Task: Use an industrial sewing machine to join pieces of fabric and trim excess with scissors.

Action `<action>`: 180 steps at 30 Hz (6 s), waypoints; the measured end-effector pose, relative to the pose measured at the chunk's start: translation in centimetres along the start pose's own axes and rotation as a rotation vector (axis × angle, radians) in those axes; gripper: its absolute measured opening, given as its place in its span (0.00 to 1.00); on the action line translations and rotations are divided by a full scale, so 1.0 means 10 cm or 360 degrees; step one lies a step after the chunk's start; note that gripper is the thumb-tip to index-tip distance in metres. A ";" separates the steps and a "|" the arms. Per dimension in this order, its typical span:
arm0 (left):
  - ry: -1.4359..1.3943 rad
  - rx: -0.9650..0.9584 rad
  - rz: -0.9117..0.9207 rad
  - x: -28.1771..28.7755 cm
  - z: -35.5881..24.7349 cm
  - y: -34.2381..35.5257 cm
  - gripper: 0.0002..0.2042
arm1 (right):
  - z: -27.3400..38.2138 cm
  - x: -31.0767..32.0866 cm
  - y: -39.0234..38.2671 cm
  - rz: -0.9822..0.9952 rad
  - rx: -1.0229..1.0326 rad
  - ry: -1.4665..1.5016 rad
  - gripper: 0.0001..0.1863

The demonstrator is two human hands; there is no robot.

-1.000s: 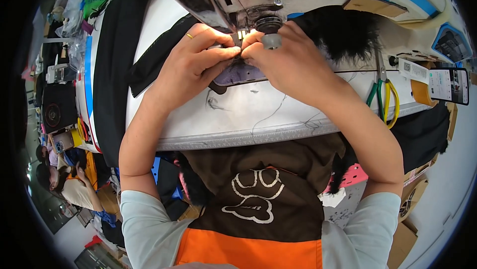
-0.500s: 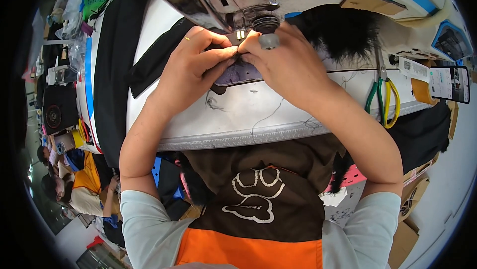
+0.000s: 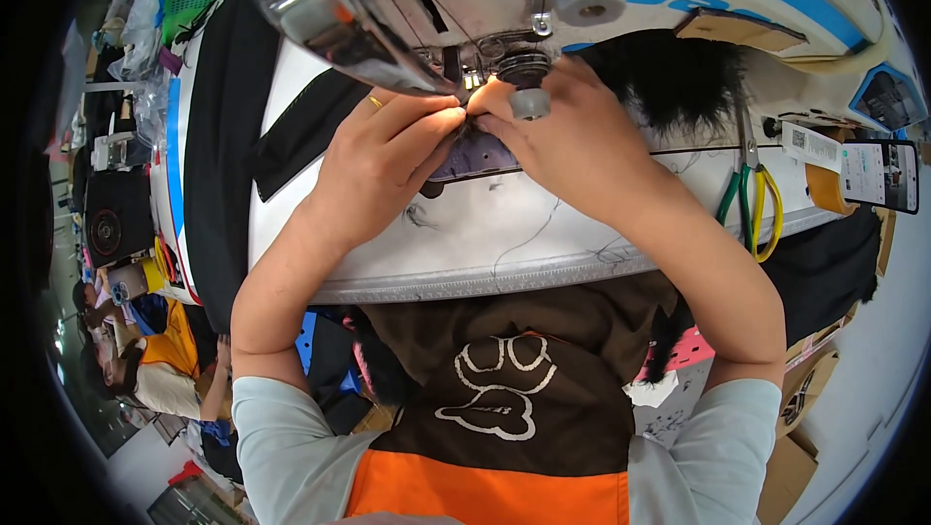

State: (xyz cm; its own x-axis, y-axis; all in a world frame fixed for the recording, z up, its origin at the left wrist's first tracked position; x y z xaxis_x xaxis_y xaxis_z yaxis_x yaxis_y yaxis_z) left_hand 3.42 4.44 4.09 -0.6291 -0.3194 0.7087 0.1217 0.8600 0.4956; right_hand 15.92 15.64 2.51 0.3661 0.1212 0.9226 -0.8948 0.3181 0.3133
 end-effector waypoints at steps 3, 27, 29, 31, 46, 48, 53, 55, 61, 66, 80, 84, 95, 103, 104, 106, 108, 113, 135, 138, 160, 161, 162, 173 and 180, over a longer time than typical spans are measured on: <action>0.0057 -0.0087 0.0072 -0.01 -0.02 0.03 0.15 | 0.07 0.01 0.00 0.0001 0.0006 -0.0168 0.11; 0.0350 -0.0267 0.0083 -0.03 -0.14 -0.03 0.18 | 0.19 0.06 -0.26 -0.0139 0.0219 -0.0208 0.20; 0.0333 -0.0264 0.0072 -0.02 -0.13 -0.04 0.18 | 0.24 0.04 -0.26 -0.0068 0.0282 -0.0297 0.23; 0.0315 -0.0294 0.0083 -0.03 -0.13 -0.03 0.18 | 0.27 0.00 -0.29 -0.0068 0.0285 -0.0351 0.24; 0.0233 -0.0363 0.0044 -0.01 0.02 0.06 0.17 | 0.14 -0.02 -0.19 0.0039 0.0198 -0.0422 0.23; 0.0249 -0.0351 0.0051 0.00 0.05 0.07 0.17 | 0.13 0.00 -0.18 -0.0032 0.0218 -0.0434 0.22; 0.0278 -0.0302 0.0075 -0.02 0.16 0.07 0.16 | 0.07 -0.02 -0.12 -0.0082 0.0186 -0.0473 0.21; 0.0265 -0.0298 0.0055 -0.02 0.17 0.08 0.15 | 0.08 0.01 -0.11 -0.0070 0.0175 -0.0483 0.21; 0.0228 -0.0221 -0.0026 -0.05 0.24 0.04 0.15 | 0.06 -0.03 -0.12 -0.0071 0.0152 -0.0511 0.21; 0.0204 -0.0199 -0.0017 -0.05 0.20 0.07 0.14 | 0.06 -0.05 -0.15 0.0004 0.0104 -0.0544 0.21; 0.0198 -0.0113 0.0046 -0.01 0.15 0.01 0.11 | 0.02 -0.06 -0.15 0.0153 0.0083 -0.0373 0.24; 0.0278 -0.0192 0.0201 -0.06 0.10 0.02 0.11 | 0.08 -0.02 -0.15 0.0145 0.0195 -0.0630 0.26; 0.0181 -0.0133 0.0080 -0.05 0.14 0.05 0.13 | 0.13 0.00 -0.13 0.0045 0.0234 -0.0669 0.26; 0.0089 -0.0044 0.0089 -0.03 0.20 -0.01 0.13 | 0.16 -0.07 -0.13 0.0114 0.0115 -0.0761 0.24; 0.0093 -0.0041 0.0115 -0.03 0.20 -0.01 0.13 | 0.16 -0.07 -0.13 0.0116 0.0117 -0.0770 0.24; 0.0088 -0.0057 0.0097 -0.01 0.19 0.02 0.13 | 0.17 -0.04 -0.14 0.0042 0.0117 -0.0750 0.26; 0.0087 -0.0051 0.0092 -0.01 0.20 0.00 0.13 | 0.19 -0.05 -0.13 0.0050 0.0122 -0.0724 0.26; 0.0104 -0.0068 0.0115 -0.01 0.22 -0.02 0.14 | 0.21 -0.07 -0.15 0.0094 0.0121 -0.0728 0.28; 0.0204 -0.0145 0.0227 -0.05 0.12 0.00 0.15 | 0.01 -0.06 -0.17 0.0233 0.0138 -0.0471 0.27; 0.0211 -0.0108 0.0276 -0.04 0.13 -0.01 0.15 | 0.01 -0.07 -0.18 0.0220 0.0105 -0.0519 0.25; 0.0297 -0.0050 0.0212 -0.11 0.22 -0.05 0.19 | -0.03 -0.10 -0.18 0.0108 0.0123 -0.0499 0.23; 0.0295 -0.0055 0.0204 -0.12 0.21 -0.05 0.19 | -0.02 -0.08 -0.18 0.0053 0.0151 -0.0482 0.23; 0.0284 -0.0055 0.0206 -0.13 0.21 -0.05 0.19 | -0.03 -0.10 -0.18 0.0113 0.0112 -0.0469 0.23; 0.0315 -0.0063 0.0182 -0.12 0.18 -0.04 0.19 | -0.02 -0.09 -0.18 0.0109 0.0152 -0.0554 0.24; 0.0293 -0.0094 0.0128 -0.13 0.18 -0.05 0.18 | -0.01 -0.06 -0.19 0.0031 0.0171 -0.0437 0.23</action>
State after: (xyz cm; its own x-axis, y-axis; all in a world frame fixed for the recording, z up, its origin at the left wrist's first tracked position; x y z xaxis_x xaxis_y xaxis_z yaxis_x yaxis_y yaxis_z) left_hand 2.77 5.17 2.04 -0.4655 -0.3228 0.8241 0.2142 0.8623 0.4588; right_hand 17.41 15.05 1.34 0.2786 -0.1374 0.9505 -0.9284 0.2150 0.3032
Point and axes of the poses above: each hand's wrist, its own y-axis towards the middle knuckle, its own x-axis out of the back of the hand, z = x × y, the point moved 7 cm from there along y, towards the middle knuckle, and after that the axes turned 14 degrees about -y, right-handed, at the moved point
